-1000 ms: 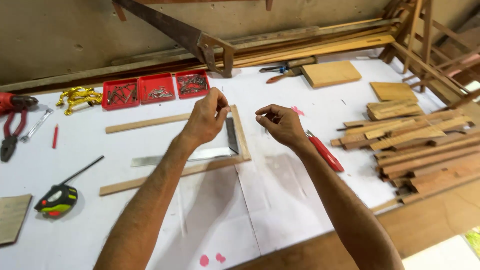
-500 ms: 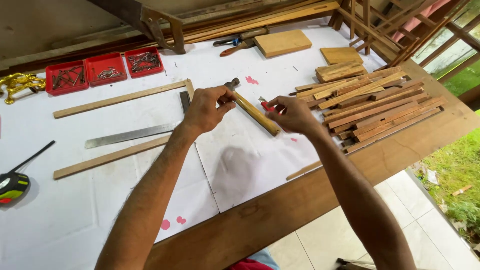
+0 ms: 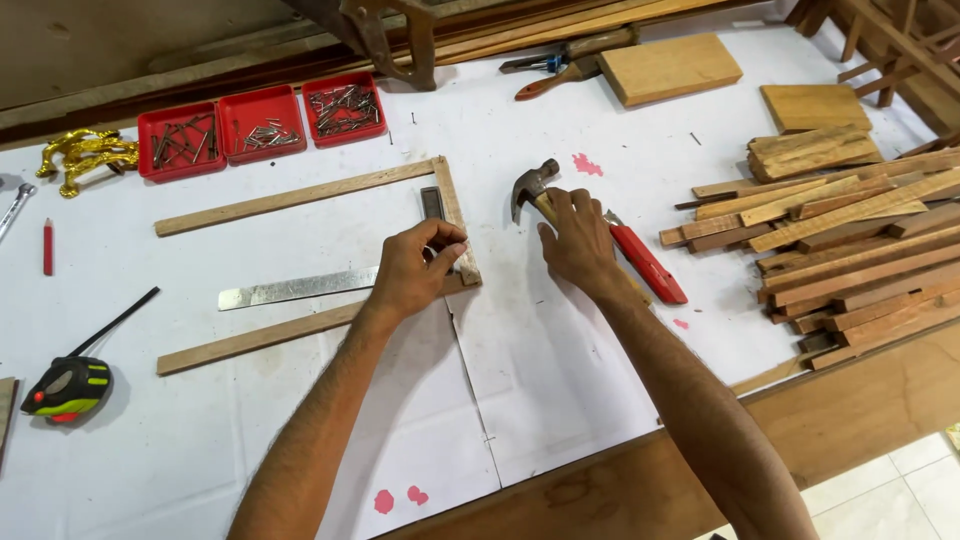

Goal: The person assembles a small wooden frame on a workbench. They check the corner with a try square, hammer nails into the joint, sand a wooden stick with sandpaper, and fit and press additional sticks into the frame while aligning the pieces by hand.

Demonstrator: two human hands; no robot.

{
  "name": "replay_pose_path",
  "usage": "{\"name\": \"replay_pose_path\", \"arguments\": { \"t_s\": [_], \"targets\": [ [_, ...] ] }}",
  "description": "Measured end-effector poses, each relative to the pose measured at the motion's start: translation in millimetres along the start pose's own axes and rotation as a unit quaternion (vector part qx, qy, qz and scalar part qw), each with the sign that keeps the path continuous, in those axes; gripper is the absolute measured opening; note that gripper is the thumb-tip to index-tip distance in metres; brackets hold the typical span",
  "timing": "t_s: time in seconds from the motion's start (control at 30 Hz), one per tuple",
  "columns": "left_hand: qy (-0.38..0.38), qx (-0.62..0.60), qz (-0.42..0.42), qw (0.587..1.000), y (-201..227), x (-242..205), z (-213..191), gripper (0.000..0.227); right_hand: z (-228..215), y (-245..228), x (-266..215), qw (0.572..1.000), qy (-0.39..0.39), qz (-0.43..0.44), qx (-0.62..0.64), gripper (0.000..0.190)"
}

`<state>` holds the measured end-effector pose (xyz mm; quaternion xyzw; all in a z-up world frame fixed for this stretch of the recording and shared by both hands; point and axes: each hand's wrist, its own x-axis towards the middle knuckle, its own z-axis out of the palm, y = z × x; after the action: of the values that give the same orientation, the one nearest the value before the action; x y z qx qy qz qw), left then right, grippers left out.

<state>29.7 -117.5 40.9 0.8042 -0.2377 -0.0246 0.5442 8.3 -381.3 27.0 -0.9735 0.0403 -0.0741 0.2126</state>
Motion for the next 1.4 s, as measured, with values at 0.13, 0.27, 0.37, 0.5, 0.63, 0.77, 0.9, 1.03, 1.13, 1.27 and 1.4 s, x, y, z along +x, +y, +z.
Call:
{"name": "replay_pose_path", "arguments": {
  "t_s": [0.13, 0.27, 0.37, 0.5, 0.63, 0.77, 0.9, 1.03, 1.13, 1.27, 1.4],
  "targets": [
    [0.003, -0.023, -0.028, 0.999, -13, -10, 3, 0.014, 1, -12, -6, 0.999, 0.026, 0.001, -0.021, 0.047],
    [-0.002, 0.000, -0.026, 1.000, -22, -14, 5, 0.014, 13, 0, -1, 0.996, 0.029, -0.027, -0.075, 0.040],
    [-0.007, 0.022, -0.016, 1.000, -22, -15, 9, 0.014, 6, -1, 3, 0.995, 0.012, -0.034, -0.093, 0.036],
    [-0.012, 0.066, -0.004, 0.998, -28, -14, 18, 0.011, -23, -15, 3, 0.996, -0.055, 0.067, -0.005, 0.031],
    [-0.006, 0.093, 0.037, 0.995, -33, -13, 22, 0.009, -22, 7, -8, 0.995, 0.041, -0.054, 0.071, 0.030],
    [-0.016, 0.109, 0.013, 0.994, -34, -13, 23, 0.010, -54, -26, -31, 0.983, -0.031, 0.042, 0.174, 0.036],
    [-0.006, 0.107, 0.009, 0.994, -35, -14, 26, 0.010, -78, -55, -47, 0.969, -0.088, 0.109, 0.201, 0.037],
    [0.002, 0.108, 0.003, 0.994, -37, -14, 27, 0.011, -77, -52, -58, 0.987, -0.063, 0.025, 0.146, 0.035],
    [0.008, 0.103, 0.001, 0.995, -39, -15, 30, 0.012, -78, -56, -69, 0.983, -0.090, 0.021, 0.160, 0.037],
    [0.028, 0.112, 0.024, 0.993, -37, -19, 32, 0.012, -64, -48, -77, 0.980, -0.106, -0.050, 0.158, 0.035],
    [0.023, 0.104, 0.011, 0.994, -37, -19, 34, 0.012, -55, -47, -80, 0.977, -0.119, -0.074, 0.159, 0.032]
  ]
}}
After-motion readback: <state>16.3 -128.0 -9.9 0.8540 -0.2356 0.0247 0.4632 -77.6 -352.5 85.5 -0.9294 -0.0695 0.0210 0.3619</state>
